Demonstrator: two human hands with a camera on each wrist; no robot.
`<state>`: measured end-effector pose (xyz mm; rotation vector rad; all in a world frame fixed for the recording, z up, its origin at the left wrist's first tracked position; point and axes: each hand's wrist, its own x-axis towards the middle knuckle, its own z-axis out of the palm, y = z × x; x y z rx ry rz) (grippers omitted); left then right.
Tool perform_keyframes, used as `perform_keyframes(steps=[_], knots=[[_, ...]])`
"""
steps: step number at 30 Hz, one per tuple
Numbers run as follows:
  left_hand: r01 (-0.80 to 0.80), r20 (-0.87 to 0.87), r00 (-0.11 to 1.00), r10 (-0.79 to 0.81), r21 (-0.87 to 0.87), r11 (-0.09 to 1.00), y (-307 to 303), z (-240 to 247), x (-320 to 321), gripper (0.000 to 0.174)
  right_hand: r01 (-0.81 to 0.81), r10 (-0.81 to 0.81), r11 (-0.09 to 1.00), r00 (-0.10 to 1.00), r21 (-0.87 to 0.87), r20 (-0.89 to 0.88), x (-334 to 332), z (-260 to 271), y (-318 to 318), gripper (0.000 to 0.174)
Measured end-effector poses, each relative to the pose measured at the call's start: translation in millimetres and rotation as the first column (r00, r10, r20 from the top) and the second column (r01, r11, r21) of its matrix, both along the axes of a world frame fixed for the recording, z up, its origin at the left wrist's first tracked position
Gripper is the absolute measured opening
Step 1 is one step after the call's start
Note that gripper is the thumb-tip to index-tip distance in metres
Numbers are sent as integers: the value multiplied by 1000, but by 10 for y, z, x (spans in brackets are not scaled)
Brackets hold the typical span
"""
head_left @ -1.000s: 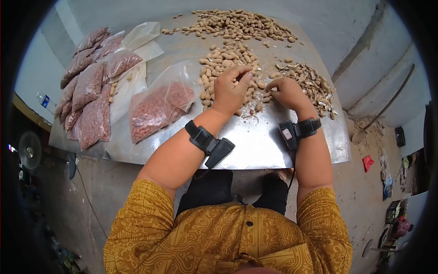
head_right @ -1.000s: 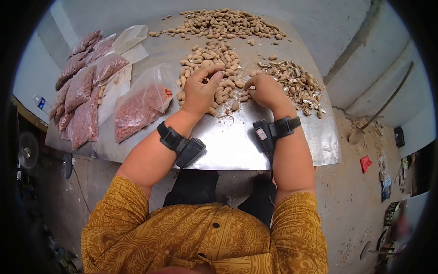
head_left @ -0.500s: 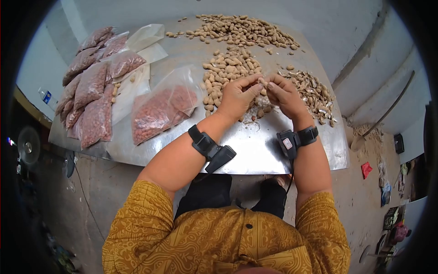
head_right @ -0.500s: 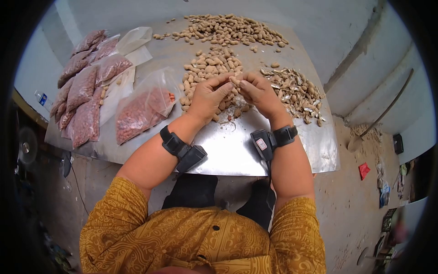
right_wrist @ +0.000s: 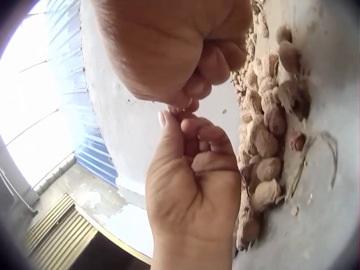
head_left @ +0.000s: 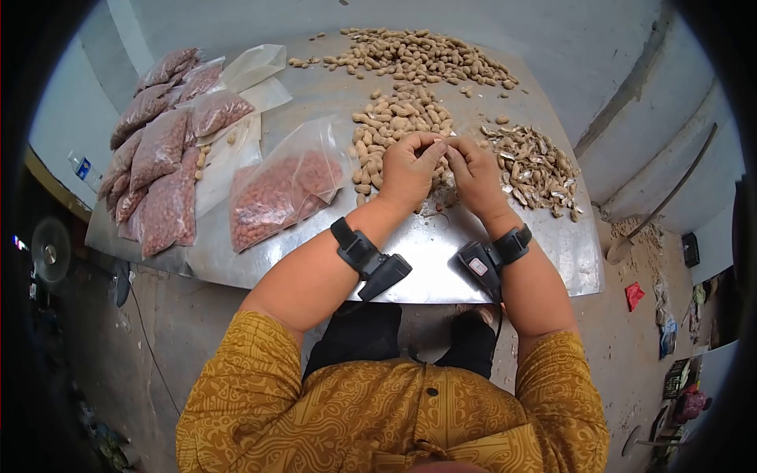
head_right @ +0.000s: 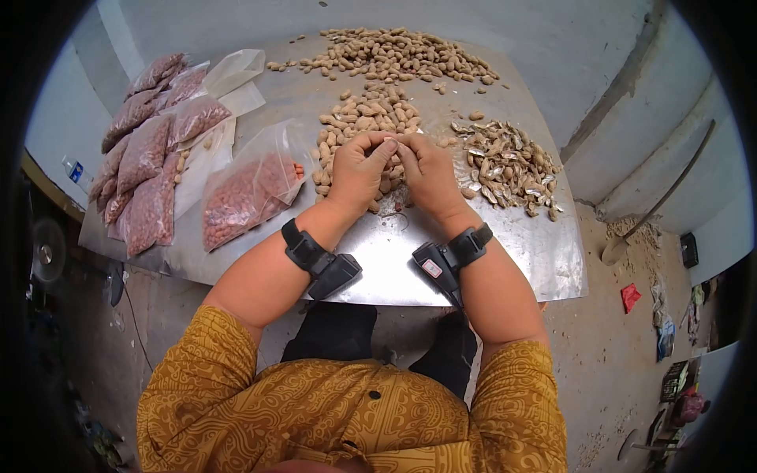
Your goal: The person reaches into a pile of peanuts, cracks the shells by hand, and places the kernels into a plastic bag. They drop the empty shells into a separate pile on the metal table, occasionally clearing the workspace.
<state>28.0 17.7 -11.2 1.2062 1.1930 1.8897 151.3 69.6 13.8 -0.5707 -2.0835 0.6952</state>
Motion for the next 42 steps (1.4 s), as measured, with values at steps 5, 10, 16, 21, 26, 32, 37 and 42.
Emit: perform_keyframes(steps=[5, 10, 16, 21, 26, 32, 37, 42], knots=[[-24, -6, 1000, 24, -9, 1000, 1, 24, 13, 16, 32, -42, 995, 994, -94, -97, -34, -71, -7, 18], [28, 71, 997, -30, 22, 999, -36, 65, 102, 16, -350, 13, 705, 875, -617, -483, -56, -133, -2, 18], [231, 250, 940, -233, 40, 972, -117, 164, 122, 17, -609, -23, 460, 720, -646, -694, -81, -107, -2, 17], [265, 173, 947, -272, 60, 962, -67, 91, 107, 22, -665, -107, 360, 668, -655, -737, -73, -67, -31, 19], [58, -274, 961, -27, 105, 993, 4, 4, 72, 22, -670, -187, 255, 673, -697, -715, -67, -147, 56, 20], [55, -308, 951, -32, 65, 996, -39, 63, 29, 23, -709, -12, 249, 679, -660, -734, -23, -115, 76, 17], [-11, -258, 966, 27, 64, 998, -71, 95, 61, 26, -677, 24, 372, 691, -635, -723, 18, -14, 89, 12], [-3, -128, 992, 7, 34, 999, -90, 106, 63, 24, -145, -192, 788, 866, -599, -462, 358, 21, 565, 17]])
